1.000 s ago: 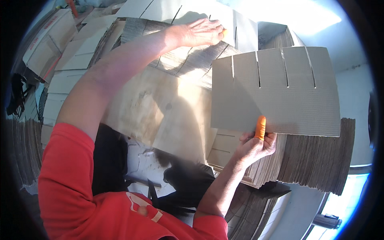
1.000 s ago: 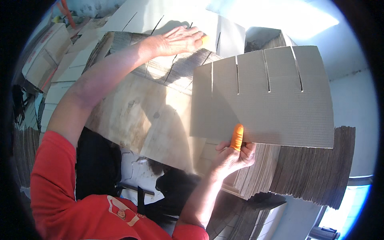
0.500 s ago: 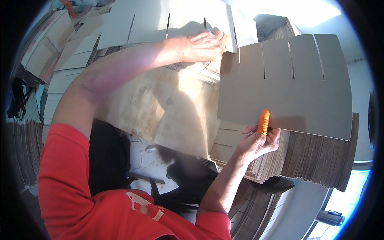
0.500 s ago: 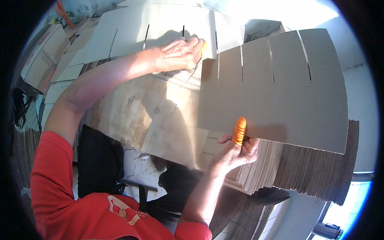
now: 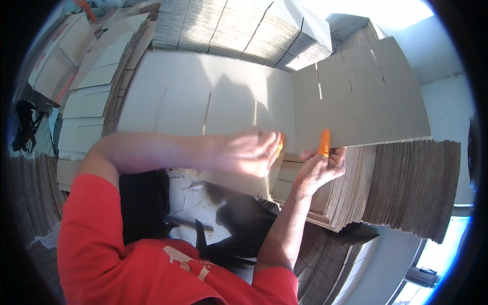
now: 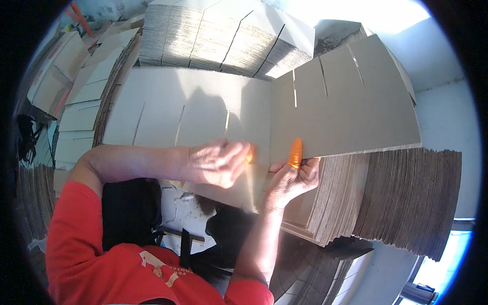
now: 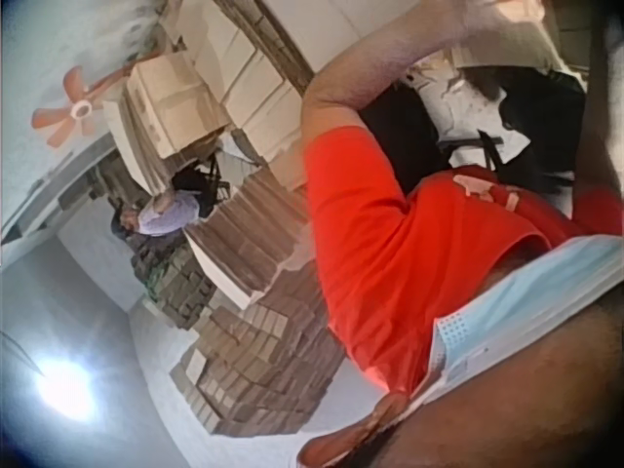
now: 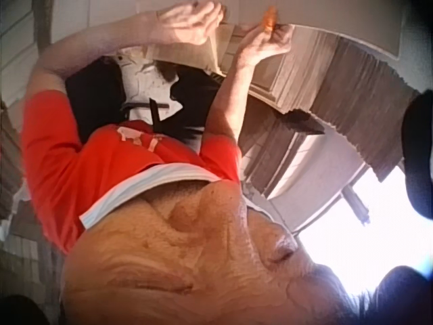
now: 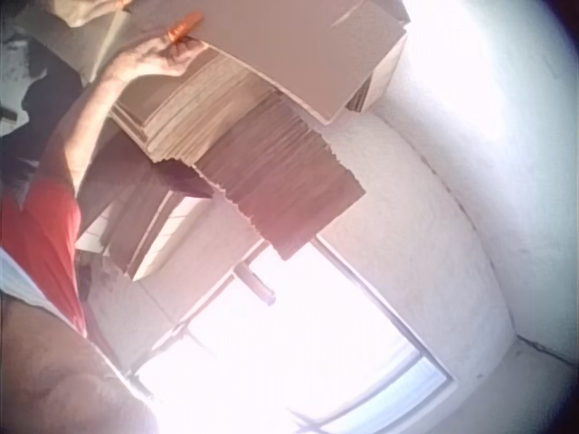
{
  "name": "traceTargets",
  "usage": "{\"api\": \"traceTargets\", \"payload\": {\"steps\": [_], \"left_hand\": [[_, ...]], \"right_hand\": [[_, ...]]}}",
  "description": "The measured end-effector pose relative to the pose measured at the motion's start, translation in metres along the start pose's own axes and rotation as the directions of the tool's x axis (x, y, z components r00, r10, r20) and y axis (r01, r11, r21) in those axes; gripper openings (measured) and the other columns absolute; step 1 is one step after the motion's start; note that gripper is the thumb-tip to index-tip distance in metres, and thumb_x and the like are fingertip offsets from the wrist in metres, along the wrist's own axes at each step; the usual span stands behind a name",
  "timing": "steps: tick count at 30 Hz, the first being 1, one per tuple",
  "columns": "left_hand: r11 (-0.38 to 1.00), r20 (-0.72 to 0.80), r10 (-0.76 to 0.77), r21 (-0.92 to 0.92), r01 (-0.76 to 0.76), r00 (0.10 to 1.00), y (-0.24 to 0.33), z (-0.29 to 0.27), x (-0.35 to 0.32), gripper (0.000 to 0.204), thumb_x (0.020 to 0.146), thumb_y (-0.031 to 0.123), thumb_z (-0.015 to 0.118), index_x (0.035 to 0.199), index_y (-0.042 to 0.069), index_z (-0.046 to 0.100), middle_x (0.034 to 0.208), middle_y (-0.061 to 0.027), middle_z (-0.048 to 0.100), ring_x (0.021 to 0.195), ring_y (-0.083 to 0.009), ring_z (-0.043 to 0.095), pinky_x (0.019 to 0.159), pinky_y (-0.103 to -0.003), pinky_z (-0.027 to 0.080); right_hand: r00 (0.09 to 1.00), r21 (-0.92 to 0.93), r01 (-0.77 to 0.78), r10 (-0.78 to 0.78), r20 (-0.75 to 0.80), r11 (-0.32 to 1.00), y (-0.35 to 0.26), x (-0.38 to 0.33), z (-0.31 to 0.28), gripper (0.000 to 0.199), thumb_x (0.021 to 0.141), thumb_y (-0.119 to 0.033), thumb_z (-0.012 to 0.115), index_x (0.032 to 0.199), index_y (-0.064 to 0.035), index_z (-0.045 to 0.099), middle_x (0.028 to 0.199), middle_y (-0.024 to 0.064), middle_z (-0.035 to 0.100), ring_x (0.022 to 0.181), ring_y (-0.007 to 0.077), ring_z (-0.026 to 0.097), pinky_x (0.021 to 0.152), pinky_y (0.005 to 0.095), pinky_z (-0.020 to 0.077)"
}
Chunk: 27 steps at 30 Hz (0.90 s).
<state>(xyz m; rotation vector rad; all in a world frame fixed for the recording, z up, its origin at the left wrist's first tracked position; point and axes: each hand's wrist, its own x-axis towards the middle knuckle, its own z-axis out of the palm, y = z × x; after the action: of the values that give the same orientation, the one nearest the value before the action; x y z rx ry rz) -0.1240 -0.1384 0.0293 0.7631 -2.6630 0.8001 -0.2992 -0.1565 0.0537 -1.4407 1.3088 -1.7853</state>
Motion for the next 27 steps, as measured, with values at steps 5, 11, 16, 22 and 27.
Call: {"api": "traceTargets", "payload": {"steps": [5,11,16,22,27], "left_hand": [[0.722,-0.003,-0.554,-0.500,0.479,0.832,-0.102,0.012,0.039,0.076,0.074,0.051,0.076,0.127,0.003,0.051,0.112,-0.0137,0.060,0.099,-0.0307,0.056,0.079,-0.045,0.051],[0.749,-0.007,-0.663,-0.022,0.662,0.749,-0.240,0.096,0.030,0.051,0.094,0.033,0.055,0.133,0.002,0.046,0.139,-0.0195,0.045,0.133,-0.0330,0.039,0.112,-0.046,0.034],[0.874,-0.106,-0.486,-0.021,0.486,0.868,-0.239,0.107,0.043,0.020,0.091,0.017,0.054,0.100,-0.001,0.058,0.108,-0.0154,0.058,0.114,-0.0299,0.052,0.098,-0.042,0.043],[0.903,-0.132,-0.424,-0.139,0.407,0.896,-0.238,0.069,0.048,0.017,0.086,0.017,0.056,0.083,0.000,0.055,0.083,-0.0112,0.055,0.090,-0.0262,0.059,0.071,-0.039,0.050],[0.841,-0.308,-0.083,0.489,0.233,0.948,-0.220,0.086,0.041,0.013,0.078,0.012,0.058,0.076,0.002,0.050,0.069,-0.0024,0.037,0.067,-0.0119,0.047,0.053,-0.024,0.042]], "right_hand": [[0.994,-0.057,-0.107,0.106,-0.023,0.993,0.003,-0.010,-0.002,0.022,0.085,0.009,0.046,0.097,0.0027,0.064,0.067,0.0034,0.058,0.041,0.0059,0.048,0.038,0.0210,0.0370],[0.995,0.010,-0.093,0.092,0.044,0.996,0.001,-0.014,0.005,0.012,0.087,0.005,0.050,0.090,0.0019,0.062,0.057,-0.0003,0.051,0.043,0.0044,0.046,0.040,0.0200,0.0374],[0.995,0.032,-0.040,0.037,0.094,0.999,-0.001,-0.011,0.001,0.014,0.087,-0.002,0.046,0.086,0.0029,0.059,0.056,0.0006,0.052,0.044,0.0050,0.048,0.042,0.0199,0.0402],[0.994,0.001,-0.073,0.073,0.078,0.997,-0.002,-0.014,-0.002,0.018,0.085,-0.005,0.041,0.084,0.0027,0.058,0.053,0.0008,0.051,0.043,0.0062,0.049,0.043,0.0198,0.0401],[0.998,0.038,-0.056,0.054,0.036,0.998,-0.008,-0.013,0.004,0.022,0.083,-0.002,0.040,0.088,0.0047,0.059,0.059,0.0030,0.054,0.042,0.0073,0.049,0.042,0.0202,0.0398]]}}
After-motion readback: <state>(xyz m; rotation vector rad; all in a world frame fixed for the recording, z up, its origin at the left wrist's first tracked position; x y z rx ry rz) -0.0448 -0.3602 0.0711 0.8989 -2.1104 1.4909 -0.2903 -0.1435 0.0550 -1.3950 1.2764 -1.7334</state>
